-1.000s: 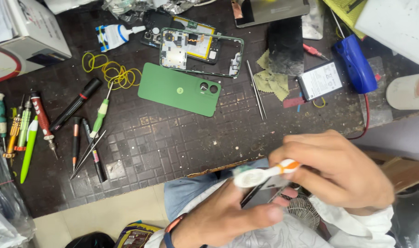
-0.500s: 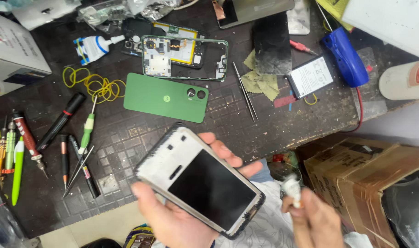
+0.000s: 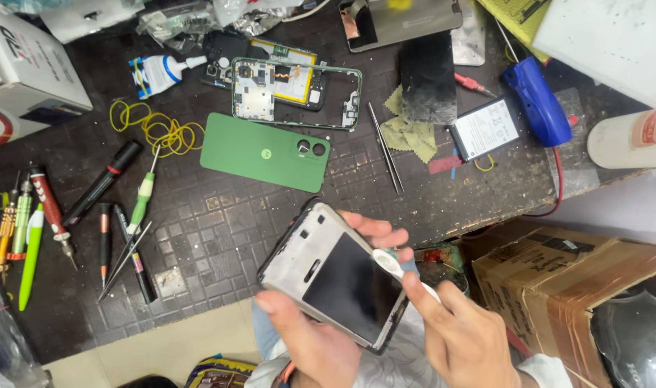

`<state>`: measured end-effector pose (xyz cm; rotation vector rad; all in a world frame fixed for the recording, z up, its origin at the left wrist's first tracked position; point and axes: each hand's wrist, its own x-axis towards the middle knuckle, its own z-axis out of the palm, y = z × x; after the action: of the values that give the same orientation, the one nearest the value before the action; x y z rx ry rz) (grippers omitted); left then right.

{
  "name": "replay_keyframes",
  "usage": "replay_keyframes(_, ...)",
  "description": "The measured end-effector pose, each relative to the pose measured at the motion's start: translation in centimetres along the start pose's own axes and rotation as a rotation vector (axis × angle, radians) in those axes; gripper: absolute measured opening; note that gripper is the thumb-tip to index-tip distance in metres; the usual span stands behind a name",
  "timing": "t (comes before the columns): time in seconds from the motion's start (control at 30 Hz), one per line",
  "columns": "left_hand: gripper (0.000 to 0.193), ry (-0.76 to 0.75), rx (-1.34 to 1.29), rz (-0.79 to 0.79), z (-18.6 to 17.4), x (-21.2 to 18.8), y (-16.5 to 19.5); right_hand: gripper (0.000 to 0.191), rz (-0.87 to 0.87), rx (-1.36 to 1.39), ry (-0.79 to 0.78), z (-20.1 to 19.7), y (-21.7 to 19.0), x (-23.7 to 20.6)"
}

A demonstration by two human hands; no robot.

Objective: The person uses tweezers to remove small debris from the edges of a disassembled smartphone. They then wipe the phone's frame and screen with a toothbrush and a cloth. Finally, they peel a protective film from a replacement back cover and use a utility knife to trim its edges.

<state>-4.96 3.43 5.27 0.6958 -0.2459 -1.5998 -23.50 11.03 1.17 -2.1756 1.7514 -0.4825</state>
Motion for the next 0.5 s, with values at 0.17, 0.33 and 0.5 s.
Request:
replay_keyframes(0.17, 0.116, 0.054, -0.025, 0.008, -0.7, -0.1, 0.9, 0.069, -0.007, 0.000, 0.008, -1.7, -1.5, -0.4)
replay_keyframes(0.33, 0.119, 0.019, 0.104, -0.042, -0.7, -0.2, -0.3, 0.067, 0.075, -0.040, -0.060, -1.5, -1.5, 0.1)
replay_keyframes(0.5, 0.114, 0.044, -0.005, -0.079, -1.6, -0.3, -0.5, 0.066, 0.067, -0.025, -0.085, -1.7, -2.2, 0.4)
